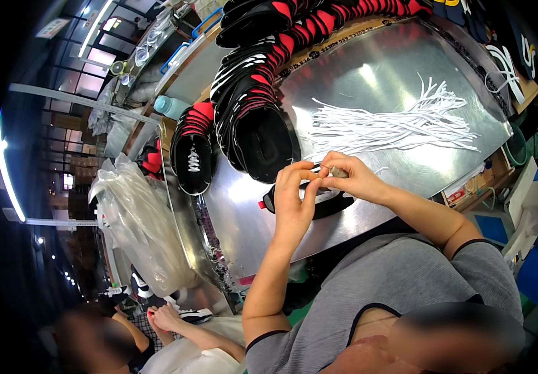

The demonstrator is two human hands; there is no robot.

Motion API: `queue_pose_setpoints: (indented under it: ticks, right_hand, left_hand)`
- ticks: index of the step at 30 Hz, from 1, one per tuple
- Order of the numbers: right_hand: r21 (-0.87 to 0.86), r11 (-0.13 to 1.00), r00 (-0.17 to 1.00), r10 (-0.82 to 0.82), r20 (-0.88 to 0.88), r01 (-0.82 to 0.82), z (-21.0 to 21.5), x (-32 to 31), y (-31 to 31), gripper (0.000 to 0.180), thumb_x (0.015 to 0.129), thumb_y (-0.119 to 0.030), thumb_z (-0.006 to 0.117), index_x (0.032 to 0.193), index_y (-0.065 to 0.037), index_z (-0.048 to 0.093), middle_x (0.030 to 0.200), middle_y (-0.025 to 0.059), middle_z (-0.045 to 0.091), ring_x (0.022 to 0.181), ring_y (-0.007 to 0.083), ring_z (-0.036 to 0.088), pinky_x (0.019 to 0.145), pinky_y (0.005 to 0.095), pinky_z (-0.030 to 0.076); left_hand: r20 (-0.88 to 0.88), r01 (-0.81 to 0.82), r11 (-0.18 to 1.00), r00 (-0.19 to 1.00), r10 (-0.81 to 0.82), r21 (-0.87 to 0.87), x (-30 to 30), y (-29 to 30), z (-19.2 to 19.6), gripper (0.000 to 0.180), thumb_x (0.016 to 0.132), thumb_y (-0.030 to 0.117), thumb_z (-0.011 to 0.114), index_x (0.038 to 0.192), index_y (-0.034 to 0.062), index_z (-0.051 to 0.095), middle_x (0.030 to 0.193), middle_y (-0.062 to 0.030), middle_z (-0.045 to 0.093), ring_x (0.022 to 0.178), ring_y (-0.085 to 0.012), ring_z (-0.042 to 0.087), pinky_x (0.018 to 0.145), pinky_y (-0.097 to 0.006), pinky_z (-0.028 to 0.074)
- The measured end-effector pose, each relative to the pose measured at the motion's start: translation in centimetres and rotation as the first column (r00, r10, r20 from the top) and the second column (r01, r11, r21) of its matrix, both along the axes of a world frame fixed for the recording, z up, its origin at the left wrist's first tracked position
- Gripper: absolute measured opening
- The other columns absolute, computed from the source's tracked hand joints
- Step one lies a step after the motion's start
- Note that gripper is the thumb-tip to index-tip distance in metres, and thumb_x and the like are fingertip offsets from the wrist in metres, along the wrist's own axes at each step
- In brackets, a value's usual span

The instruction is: The person threads laces through the eyelets of black and white shoes by hand and places each finished shoe onto a large stack.

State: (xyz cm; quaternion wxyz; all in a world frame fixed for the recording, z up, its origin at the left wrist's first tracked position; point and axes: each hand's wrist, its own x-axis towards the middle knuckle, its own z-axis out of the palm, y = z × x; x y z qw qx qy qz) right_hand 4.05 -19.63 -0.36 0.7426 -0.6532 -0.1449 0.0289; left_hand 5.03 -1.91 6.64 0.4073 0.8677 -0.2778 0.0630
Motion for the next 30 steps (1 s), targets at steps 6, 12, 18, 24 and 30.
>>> queue_pose_setpoints:
  ticks: [6, 12, 18, 24, 30]
  right_hand:
    - [0.196, 0.979, 0.879, 0.043, -0.474, 0.058, -0.6, -0.3, -0.1, 0.020, 0.089, -0.015, 0.070, 0.104, -0.002, 0.070, 0.076, -0.0025, 0.064, 0.065, 0.0063, 0.051, 0.063, 0.0213, 0.042]
    - [0.024, 0.991, 0.934, -0.116, -0.339, 0.131, -1.7, -0.4, 1.7, 0.026, 0.087, -0.012, 0.070, 0.111, -0.003, 0.066, 0.086, -0.0013, 0.065, 0.079, 0.0058, 0.059, 0.068, 0.0218, 0.046]
    - [-0.195, 0.974, 0.956, -0.159, -0.247, 0.112, -0.5, -1.9, 2.2, 0.037, 0.084, -0.011, 0.071, 0.118, -0.003, 0.058, 0.072, 0.0014, 0.064, 0.067, 0.0082, 0.056, 0.062, 0.0259, 0.045]
    - [-0.368, 0.927, 0.987, -0.117, -0.108, 0.069, 0.1, -2.3, 2.4, 0.038, 0.085, -0.015, 0.071, 0.117, -0.003, 0.055, 0.075, 0.0066, 0.066, 0.065, 0.0163, 0.061, 0.062, 0.0304, 0.047]
    - [-0.304, 0.950, 0.994, 0.048, -0.095, -0.075, 1.9, -3.4, 0.6, 0.024, 0.093, -0.020, 0.062, 0.104, -0.001, 0.053, 0.088, 0.0151, 0.068, 0.080, 0.0282, 0.067, 0.070, 0.0362, 0.050]
  left_hand:
    - [-0.171, -0.132, 0.983, 0.973, 0.153, 0.127, -1.6, 4.9, -2.9, 0.021, 0.094, 0.018, 0.062, 0.102, -0.0013, 0.064, 0.102, -0.0133, 0.064, 0.090, -0.0254, 0.060, 0.083, -0.034, 0.047]
    - [-0.972, -0.481, 0.850, 0.193, -0.137, -0.215, 0.4, 3.9, -5.6, 0.045, 0.092, 0.045, 0.066, 0.110, 0.0040, 0.062, 0.093, -0.0065, 0.065, 0.089, -0.0169, 0.059, 0.082, -0.030, 0.047]
    - [-0.877, -0.546, 0.792, 0.480, 0.031, -0.271, -3.4, 2.7, -5.3, 0.026, 0.094, 0.027, 0.067, 0.104, 0.0035, 0.067, 0.088, -0.0025, 0.066, 0.071, -0.0091, 0.058, 0.067, -0.024, 0.045]
    - [-0.739, -0.561, 0.748, 0.659, 0.144, -0.354, -4.8, 1.5, -5.8, 0.018, 0.092, 0.012, 0.068, 0.104, -0.0010, 0.066, 0.087, -0.0021, 0.066, 0.063, -0.0059, 0.056, 0.051, -0.021, 0.044]
    - [-0.694, -0.559, 0.744, 0.697, 0.181, -0.366, -5.1, 1.7, -5.9, 0.014, 0.092, 0.009, 0.068, 0.102, -0.0020, 0.065, 0.085, -0.0030, 0.066, 0.063, -0.0067, 0.057, 0.051, -0.021, 0.046]
